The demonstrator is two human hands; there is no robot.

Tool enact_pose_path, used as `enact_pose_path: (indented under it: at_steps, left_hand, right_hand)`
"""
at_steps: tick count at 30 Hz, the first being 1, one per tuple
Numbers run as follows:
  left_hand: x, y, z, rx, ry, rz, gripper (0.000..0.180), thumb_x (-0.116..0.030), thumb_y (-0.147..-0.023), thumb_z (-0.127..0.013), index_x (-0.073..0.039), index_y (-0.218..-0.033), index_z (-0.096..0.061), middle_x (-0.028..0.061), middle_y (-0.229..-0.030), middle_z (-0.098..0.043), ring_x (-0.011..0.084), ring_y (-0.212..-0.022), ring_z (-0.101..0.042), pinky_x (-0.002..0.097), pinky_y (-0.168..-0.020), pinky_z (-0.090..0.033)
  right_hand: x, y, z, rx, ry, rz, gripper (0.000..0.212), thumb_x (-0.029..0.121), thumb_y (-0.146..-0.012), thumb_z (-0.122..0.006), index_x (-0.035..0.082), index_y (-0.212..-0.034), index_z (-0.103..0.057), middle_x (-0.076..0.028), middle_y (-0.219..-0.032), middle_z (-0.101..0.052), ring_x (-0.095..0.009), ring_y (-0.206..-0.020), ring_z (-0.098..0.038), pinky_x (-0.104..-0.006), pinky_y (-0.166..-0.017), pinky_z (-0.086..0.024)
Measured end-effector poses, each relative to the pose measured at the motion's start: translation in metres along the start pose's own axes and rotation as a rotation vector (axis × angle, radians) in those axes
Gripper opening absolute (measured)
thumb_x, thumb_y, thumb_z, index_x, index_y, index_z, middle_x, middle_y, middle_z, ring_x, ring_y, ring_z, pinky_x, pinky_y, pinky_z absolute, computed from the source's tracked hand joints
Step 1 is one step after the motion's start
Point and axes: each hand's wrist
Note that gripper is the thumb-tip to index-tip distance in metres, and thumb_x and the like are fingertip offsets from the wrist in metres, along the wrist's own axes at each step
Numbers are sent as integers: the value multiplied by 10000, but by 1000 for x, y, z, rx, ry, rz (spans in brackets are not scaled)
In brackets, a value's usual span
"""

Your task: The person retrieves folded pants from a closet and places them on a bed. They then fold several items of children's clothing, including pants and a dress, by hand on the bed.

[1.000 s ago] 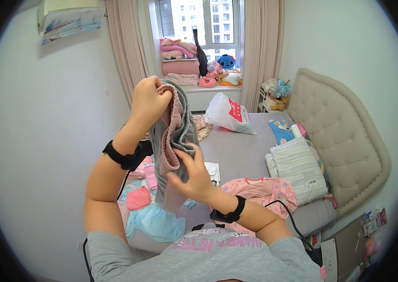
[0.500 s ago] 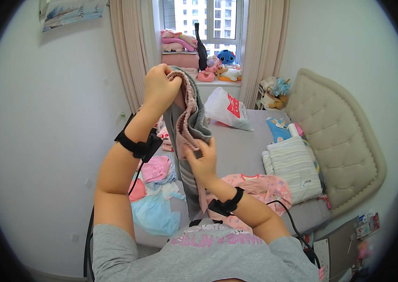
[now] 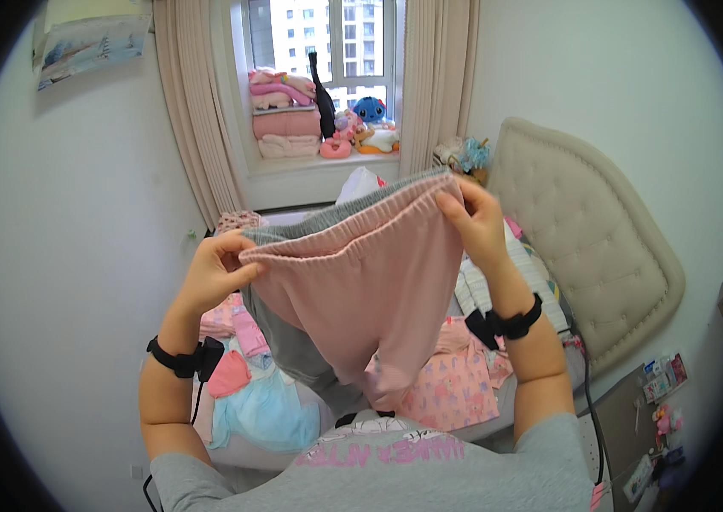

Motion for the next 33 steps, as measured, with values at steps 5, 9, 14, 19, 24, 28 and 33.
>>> enact_pose_path:
  at_steps: [5,9,14,19,24,28,33]
  left_hand:
    - [4,-19,-1,-313,110,-151,174,-133,-867,-649,-2,-979,-629,-1,-879,-628,57,-844,-562,203,-735,-447]
    - [-38,-35,0,-380,183,-297,229,-184,-895,-636,13,-1012,-629,14,-919,-644,59,-838,-567,215,-746,-453]
    - [-37,-42,7,-287,-21,-148,236,-220,-915,-613,10,-964,-628,-16,-864,-618,48,-787,-536,190,-703,-422]
    - [-38,-33,-11,-307,157,-233,129,-98,-838,-694,-18,-841,-594,-17,-813,-606,51,-737,-536,200,-671,-429]
    - [-29,-29,-23,-367,170,-281,204,-21,-812,-699,-57,-719,-521,-36,-743,-544,36,-690,-501,189,-630,-408]
    - [-32,-17,-27,-402,213,-353,197,28,-795,-691,-53,-740,-521,-32,-766,-521,41,-730,-503,190,-667,-408]
    - [-34,-6,-38,-433,235,-316,200,20,-772,-723,-45,-769,-534,-32,-777,-530,34,-709,-519,186,-641,-427]
  right_hand:
    - [-1,-41,10,32,117,54,177,192,-885,-648,19,-849,-638,34,-757,-586,-17,-681,-485,-187,-596,-394]
    - [31,-48,10,-29,-102,86,113,126,-852,-689,33,-830,-629,17,-754,-612,-25,-647,-528,-178,-560,-415]
    - [13,-40,27,13,-33,-6,83,48,-831,-690,17,-818,-614,12,-770,-610,-46,-692,-560,-188,-619,-455]
    - [25,-19,33,-18,-139,45,91,11,-811,-695,20,-812,-605,22,-792,-584,-50,-735,-557,-198,-657,-459]
    - [21,-1,32,-16,-231,-47,127,-4,-791,-698,29,-789,-575,27,-799,-560,-45,-744,-535,-205,-668,-441]
    - [19,11,31,-28,-239,-8,161,-11,-788,-696,44,-770,-546,15,-803,-540,-54,-753,-516,-206,-680,-422]
    - [9,20,36,-47,-245,-21,209,-5,-788,-697,69,-780,-502,-3,-788,-575,-62,-754,-533,-208,-683,-427]
Point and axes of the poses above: each hand's wrist, its own y-axis away from the middle knuckle, its own z-axis out of the back of the hand, x = y × z
